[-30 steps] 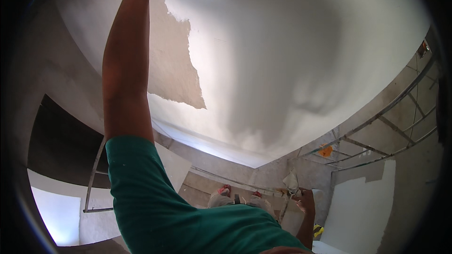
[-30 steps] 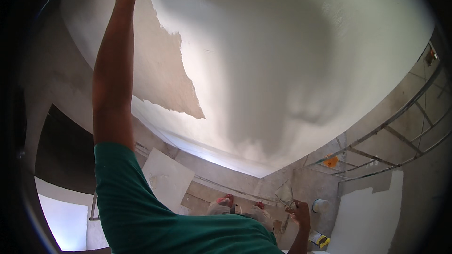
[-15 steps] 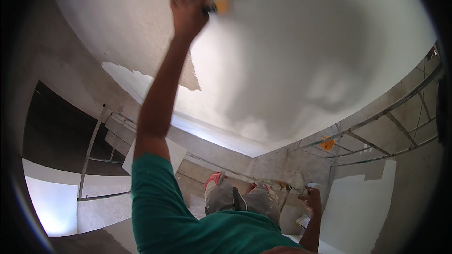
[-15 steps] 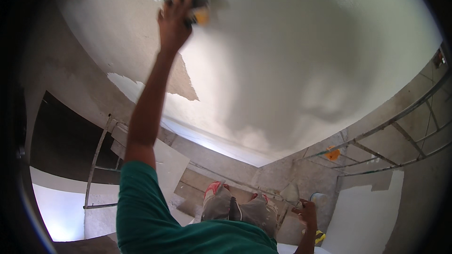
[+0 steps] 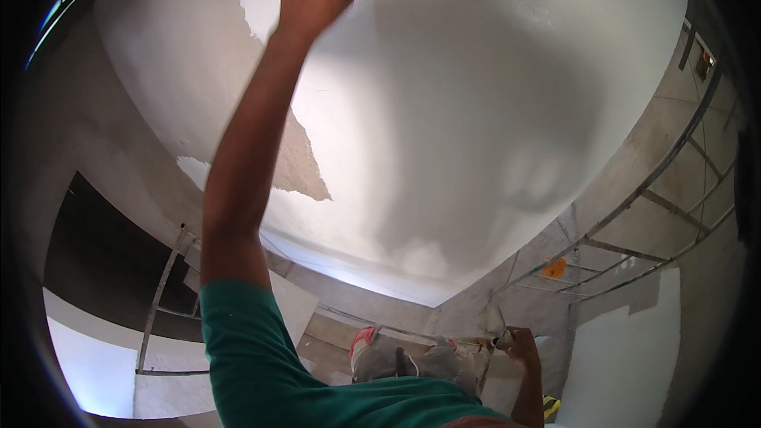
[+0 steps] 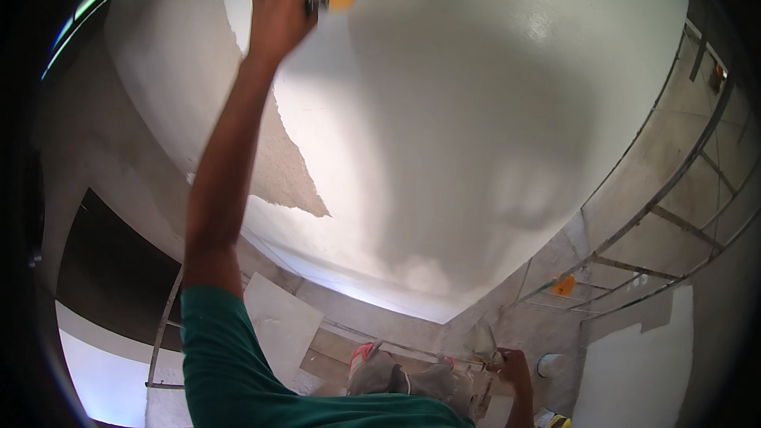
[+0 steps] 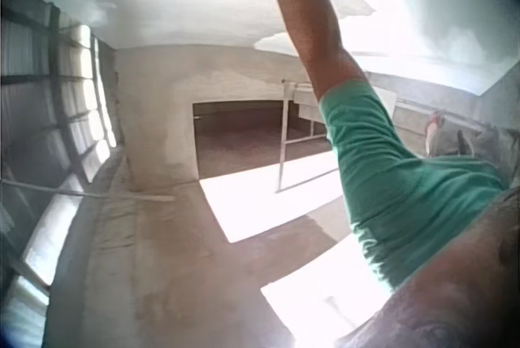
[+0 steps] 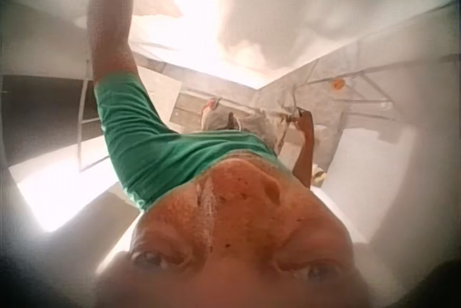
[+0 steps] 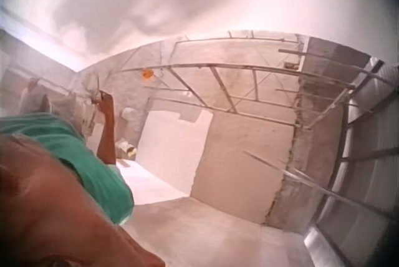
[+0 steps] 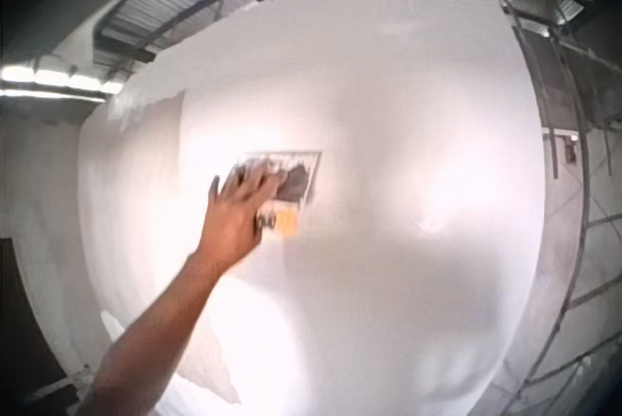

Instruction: The person applies white plaster to a ceiling using a trowel and hawk. They repeatedly scoop plaster from the hawk and spread it across the ceiling surface in smooth strokes, working on a large area while standing on scaffolding.

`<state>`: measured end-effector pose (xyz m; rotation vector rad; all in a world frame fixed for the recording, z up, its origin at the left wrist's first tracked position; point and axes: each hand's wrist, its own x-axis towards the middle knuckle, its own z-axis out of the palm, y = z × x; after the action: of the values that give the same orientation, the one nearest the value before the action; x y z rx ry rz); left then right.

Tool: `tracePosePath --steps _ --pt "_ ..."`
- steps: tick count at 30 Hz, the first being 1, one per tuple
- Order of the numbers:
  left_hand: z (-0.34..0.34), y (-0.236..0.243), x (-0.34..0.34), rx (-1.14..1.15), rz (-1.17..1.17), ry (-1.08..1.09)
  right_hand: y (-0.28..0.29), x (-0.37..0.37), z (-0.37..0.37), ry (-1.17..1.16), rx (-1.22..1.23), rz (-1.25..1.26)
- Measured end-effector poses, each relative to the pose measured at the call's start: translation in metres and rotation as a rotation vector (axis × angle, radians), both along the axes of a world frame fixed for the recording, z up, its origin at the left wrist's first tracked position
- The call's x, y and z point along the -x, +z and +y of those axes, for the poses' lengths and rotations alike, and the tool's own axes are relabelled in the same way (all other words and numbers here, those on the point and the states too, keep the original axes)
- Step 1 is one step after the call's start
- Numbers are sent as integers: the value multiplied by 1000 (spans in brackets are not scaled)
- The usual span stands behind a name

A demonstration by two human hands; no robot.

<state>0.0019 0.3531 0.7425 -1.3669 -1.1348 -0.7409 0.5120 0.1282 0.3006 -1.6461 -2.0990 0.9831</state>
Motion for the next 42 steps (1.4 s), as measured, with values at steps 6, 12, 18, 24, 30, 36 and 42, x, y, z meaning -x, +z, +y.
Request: tracePosePath --steps 6,12,18,24,30,36,42 --pt "3 96 -17 -14 -4 57 17 18 -1 -106 174 35" --pt "12 72 -29 117 -34 70 9 14 -2 -163 233 27" --pt "12 -56 0 85 97 71 -16 8 9 -68 116 131" --pt "-38 -228 -7 385 -146 -32 -15 16 32 -46 -107 -30" --pt "-174 -330 -95 473 -2000 -1021 84 103 68 -59 -171 143" --pt "-222 -317 -144 44 -2354 -1403 154 152 81 24 -80 144" --pt "-249 -326 -144 621 -1962 -1059 163 161 88 105 -58 78"
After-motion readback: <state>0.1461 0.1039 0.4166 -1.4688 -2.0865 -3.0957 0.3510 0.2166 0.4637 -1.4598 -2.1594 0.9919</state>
